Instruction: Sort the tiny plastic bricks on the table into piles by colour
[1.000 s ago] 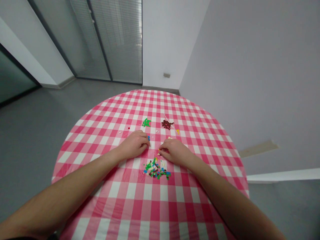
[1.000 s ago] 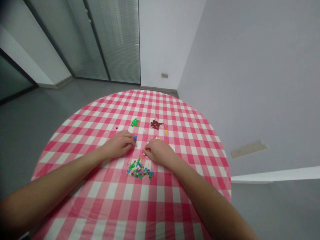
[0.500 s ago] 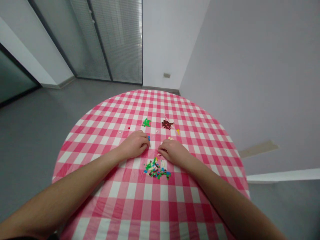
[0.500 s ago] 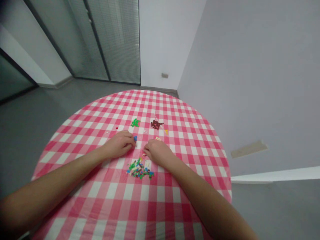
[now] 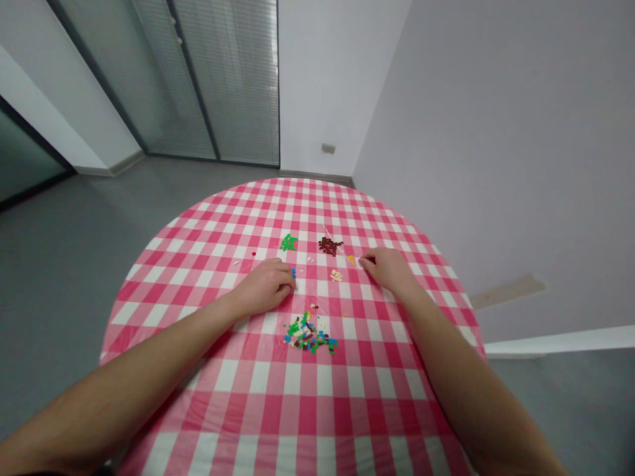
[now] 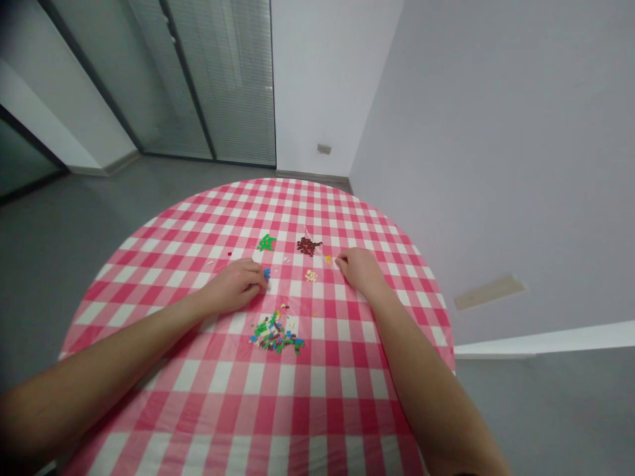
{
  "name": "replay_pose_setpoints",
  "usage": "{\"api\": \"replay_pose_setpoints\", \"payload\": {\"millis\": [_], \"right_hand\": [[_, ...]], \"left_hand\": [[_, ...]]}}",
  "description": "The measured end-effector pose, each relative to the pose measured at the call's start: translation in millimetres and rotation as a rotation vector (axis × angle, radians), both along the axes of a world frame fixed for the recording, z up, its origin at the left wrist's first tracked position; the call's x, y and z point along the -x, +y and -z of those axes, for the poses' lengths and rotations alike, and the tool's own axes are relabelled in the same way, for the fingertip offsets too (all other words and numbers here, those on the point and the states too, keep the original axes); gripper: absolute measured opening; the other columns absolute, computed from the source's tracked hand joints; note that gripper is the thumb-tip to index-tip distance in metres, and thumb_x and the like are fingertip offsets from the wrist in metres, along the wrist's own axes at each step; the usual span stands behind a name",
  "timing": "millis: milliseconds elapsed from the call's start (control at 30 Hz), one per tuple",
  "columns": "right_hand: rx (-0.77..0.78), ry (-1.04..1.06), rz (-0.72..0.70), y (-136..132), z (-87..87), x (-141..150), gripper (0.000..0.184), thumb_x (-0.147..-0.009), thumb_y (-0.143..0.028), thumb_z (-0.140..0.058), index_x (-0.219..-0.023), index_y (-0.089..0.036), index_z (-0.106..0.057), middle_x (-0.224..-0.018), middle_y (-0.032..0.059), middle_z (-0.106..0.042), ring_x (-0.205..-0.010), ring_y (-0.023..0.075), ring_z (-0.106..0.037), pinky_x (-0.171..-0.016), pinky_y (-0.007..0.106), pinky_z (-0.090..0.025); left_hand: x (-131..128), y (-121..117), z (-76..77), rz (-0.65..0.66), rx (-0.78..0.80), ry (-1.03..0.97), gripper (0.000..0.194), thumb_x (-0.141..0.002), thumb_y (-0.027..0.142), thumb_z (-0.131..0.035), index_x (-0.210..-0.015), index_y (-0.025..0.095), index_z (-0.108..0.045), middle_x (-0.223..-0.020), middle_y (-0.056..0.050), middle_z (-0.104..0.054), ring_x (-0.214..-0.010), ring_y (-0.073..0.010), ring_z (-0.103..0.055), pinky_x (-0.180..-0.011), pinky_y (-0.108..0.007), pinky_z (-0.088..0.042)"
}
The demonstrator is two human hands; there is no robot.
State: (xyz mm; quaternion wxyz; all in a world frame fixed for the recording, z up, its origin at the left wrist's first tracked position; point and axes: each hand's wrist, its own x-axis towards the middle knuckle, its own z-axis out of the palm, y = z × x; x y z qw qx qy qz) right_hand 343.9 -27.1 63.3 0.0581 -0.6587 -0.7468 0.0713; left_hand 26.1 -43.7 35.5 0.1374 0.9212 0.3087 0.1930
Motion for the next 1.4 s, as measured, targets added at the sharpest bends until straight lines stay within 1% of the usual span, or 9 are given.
{"api": "replay_pose_setpoints", "payload": {"millis": [167, 533, 667, 833, 900, 967, 1100, 1267, 1400], "right_hand": [[-0.025, 0.03, -0.033, 5.1, 12.3, -1.0, 0.027, -0.096, -0.025, -0.055, -0.083, -0.018, -0.078, -0.091, 0.0122, -0.078, -0.079, 0.0236, -0.068, -0.068, 0.031, -0.043], [-0.086, 0.1, -0.086, 7.6, 21.4, -1.7, 0.027, -0.096, -0.03, -0.056, -0.086, -0.02, -0.08, -0.096, 0.0108, -0.079, -0.083, 0.0249, -0.07, -0.074, 0.035, -0.049], [-0.094, 0.102, -0.084, 6.5, 18.7, -2.5, 0.026, -0.096, -0.029, -0.056, -0.091, -0.021, -0.08, -0.096, 0.0098, -0.079, -0.085, 0.0251, -0.071, -0.074, 0.035, -0.05], [-0.177, 0.144, -0.071, -4.4, 4.7, 9.5, 0.022, -0.093, -0.023, -0.059, -0.096, -0.018, -0.08, -0.098, 0.0113, -0.078, -0.089, 0.0244, -0.07, -0.078, 0.034, -0.05], [-0.153, 0.2, -0.184, -15.2, -1.0, 23.7, 0.019, -0.092, -0.02, -0.062, -0.096, -0.018, -0.079, -0.097, 0.0102, -0.078, -0.089, 0.0226, -0.07, -0.079, 0.032, -0.05], [-0.055, 0.258, -0.4, -28.7, -3.9, 41.6, 0.017, -0.091, -0.019, -0.063, -0.097, -0.02, -0.079, -0.094, 0.0075, -0.078, -0.087, 0.02, -0.069, -0.079, 0.03, -0.05], [0.058, 0.249, -0.678, -50.8, 0.7, 72.7, 0.015, -0.093, -0.024, -0.065, -0.099, -0.02, -0.078, -0.093, 0.0076, -0.076, -0.086, 0.0193, -0.067, -0.08, 0.031, -0.048], [0.091, 0.189, -0.72, -54.4, 13.6, 84.1, 0.014, -0.094, -0.022, -0.065, -0.094, -0.02, -0.078, -0.092, 0.0071, -0.075, -0.086, 0.0191, -0.066, -0.076, 0.03, -0.047], [0.08, 0.24, -0.705, -50.9, 12.5, 80.6, 0.016, -0.095, -0.02, -0.062, -0.092, -0.019, -0.077, -0.093, 0.0072, -0.076, -0.087, 0.0191, -0.067, -0.08, 0.032, -0.048]], "left_hand": [[0.4, -0.6, -1.4, -0.002, 0.004, 0.009, 0.028, -0.084, 0.006, -0.05, -0.083, 0.019, -0.075, -0.084, -0.005, -0.071, -0.084, -0.0209, -0.061, -0.082, -0.037, -0.048], [0.3, -0.8, -1.9, -0.007, -0.009, 0.014, 0.026, -0.084, 0.006, -0.052, -0.082, 0.019, -0.074, -0.085, -0.005, -0.072, -0.084, -0.0207, -0.062, -0.081, -0.036, -0.048], [0.1, -1.7, -1.6, -0.004, -0.005, 0.017, 0.026, -0.084, 0.006, -0.051, -0.083, 0.02, -0.074, -0.085, -0.004, -0.071, -0.084, -0.0205, -0.062, -0.082, -0.036, -0.048], [-2.2, -4.2, -2.6, 0.051, 0.004, 0.021, 0.027, -0.081, 0.005, -0.051, -0.085, 0.02, -0.073, -0.088, -0.003, -0.071, -0.084, -0.0194, -0.062, -0.084, -0.037, -0.048], [-3.2, -4.7, -3.3, 0.049, -0.002, 0.023, 0.027, -0.081, 0.006, -0.051, -0.085, 0.02, -0.073, -0.088, -0.003, -0.071, -0.083, -0.0195, -0.062, -0.084, -0.037, -0.048], [-3.6, -4.6, -3.7, 0.021, -0.018, 0.019, 0.027, -0.082, 0.007, -0.051, -0.085, 0.02, -0.073, -0.086, -0.004, -0.071, -0.083, -0.0201, -0.062, -0.082, -0.037, -0.048], [-3.4, -3.7, -3.1, -0.011, -0.031, 0.022, 0.026, -0.084, 0.008, -0.051, -0.084, 0.02, -0.074, -0.085, -0.004, -0.071, -0.083, -0.0205, -0.061, -0.081, -0.037, -0.048], [-3.4, -4.0, -3.0, -0.015, -0.021, 0.023, 0.026, -0.085, 0.008, -0.051, -0.083, 0.02, -0.073, -0.084, -0.004, -0.071, -0.084, -0.0202, -0.061, -0.082, -0.036, -0.047], [-3.4, -4.3, -3.6, -0.015, -0.016, 0.023, 0.025, -0.085, 0.008, -0.051, -0.082, 0.02, -0.073, -0.084, -0.004, -0.07, -0.084, -0.0202, -0.061, -0.081, -0.036, -0.047]]}}
